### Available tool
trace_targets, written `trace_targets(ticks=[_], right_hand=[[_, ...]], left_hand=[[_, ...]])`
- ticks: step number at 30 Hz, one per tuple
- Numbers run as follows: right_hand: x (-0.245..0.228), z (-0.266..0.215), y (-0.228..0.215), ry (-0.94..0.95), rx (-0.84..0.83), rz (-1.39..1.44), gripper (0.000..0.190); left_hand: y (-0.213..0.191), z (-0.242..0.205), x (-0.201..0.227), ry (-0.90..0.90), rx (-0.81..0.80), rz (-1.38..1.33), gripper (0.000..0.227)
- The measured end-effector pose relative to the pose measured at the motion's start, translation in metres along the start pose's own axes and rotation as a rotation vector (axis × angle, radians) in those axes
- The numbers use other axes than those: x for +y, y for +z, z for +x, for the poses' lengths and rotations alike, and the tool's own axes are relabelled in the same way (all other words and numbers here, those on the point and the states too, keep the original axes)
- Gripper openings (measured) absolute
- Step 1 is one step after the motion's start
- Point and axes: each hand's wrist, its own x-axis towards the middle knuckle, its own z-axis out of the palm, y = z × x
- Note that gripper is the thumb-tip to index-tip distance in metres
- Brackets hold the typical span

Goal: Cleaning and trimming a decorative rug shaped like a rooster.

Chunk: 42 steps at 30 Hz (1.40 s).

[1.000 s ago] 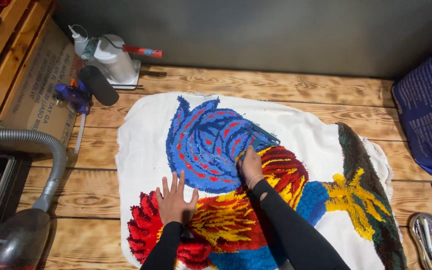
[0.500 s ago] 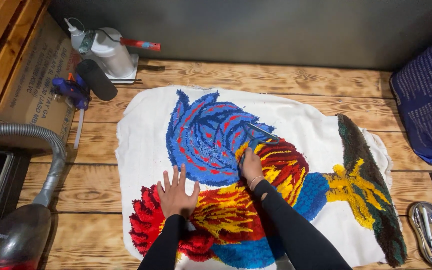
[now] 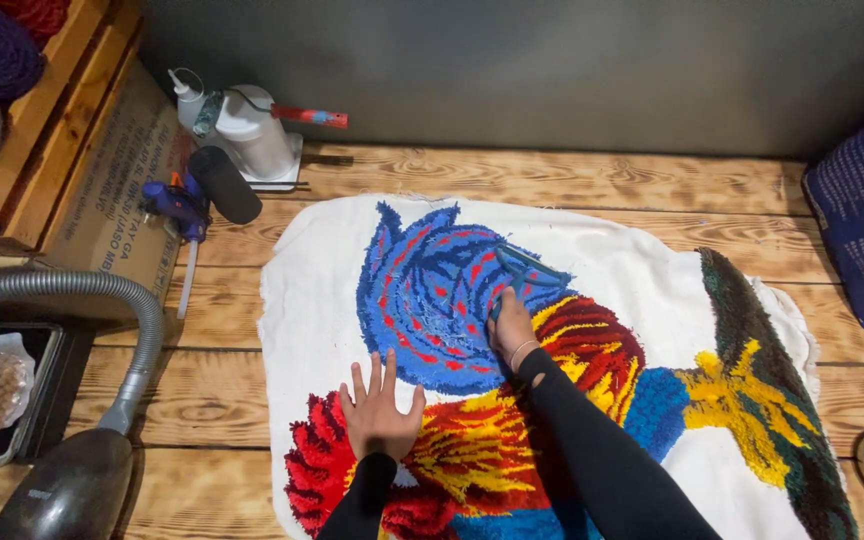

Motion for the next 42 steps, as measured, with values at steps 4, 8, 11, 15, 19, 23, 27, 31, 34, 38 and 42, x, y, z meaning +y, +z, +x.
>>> trace_targets(ticks=[4, 8, 11, 15, 19, 23, 27, 31, 34, 38, 42], right_hand=[[0.019, -0.059, 0.046, 0.057, -0.108, -0.06, 0.062], [0.012, -0.054, 0.053, 0.127, -0.208, 0.003, 0.056], [-0.013, 0.006, 0.031, 0.034, -0.06, -0.087, 0.069], [0.012, 0.016, 0.043, 0.065, -0.013, -0.079, 0.069], [0.027, -0.059, 0.073, 0.152, -0.226, -0.085, 0.067], [-0.002, -0.019, 0.065, 0.066, -0.116, -0.087, 0.067], [-0.011, 0.041, 0.042, 0.131, -0.176, 0.152, 0.063], [0.001, -0.036, 0.069, 0.125, -0.216, -0.008, 0.063], [0.006, -0.094, 0.072, 0.232, -0.394, -0.129, 0.059], [-0.014, -0.054, 0.051, 0.12, -0.367, -0.092, 0.063], [-0.028, -0.003, 0.042, 0.126, -0.243, -0.072, 0.062]], left_hand=[[-0.008, 0.001, 0.003, -0.021, -0.086, 0.025, 0.082], [-0.004, -0.001, 0.003, -0.007, 0.046, -0.014, 0.079], [0.009, 0.004, -0.003, 0.025, 0.114, -0.024, 0.079], [0.003, 0.003, -0.004, 0.045, 0.147, -0.049, 0.079], [0.008, -0.001, -0.003, 0.05, 0.213, -0.077, 0.078], [0.005, 0.001, -0.004, 0.061, 0.21, -0.1, 0.08], [-0.004, 0.0, -0.001, 0.047, 0.149, -0.093, 0.08], [0.007, 0.002, -0.005, 0.064, 0.184, -0.106, 0.08], [0.01, 0.004, -0.006, 0.082, 0.212, -0.084, 0.081], [0.012, 0.004, -0.006, 0.054, 0.17, -0.054, 0.079], [0.007, 0.004, -0.005, 0.031, 0.091, -0.041, 0.08]])
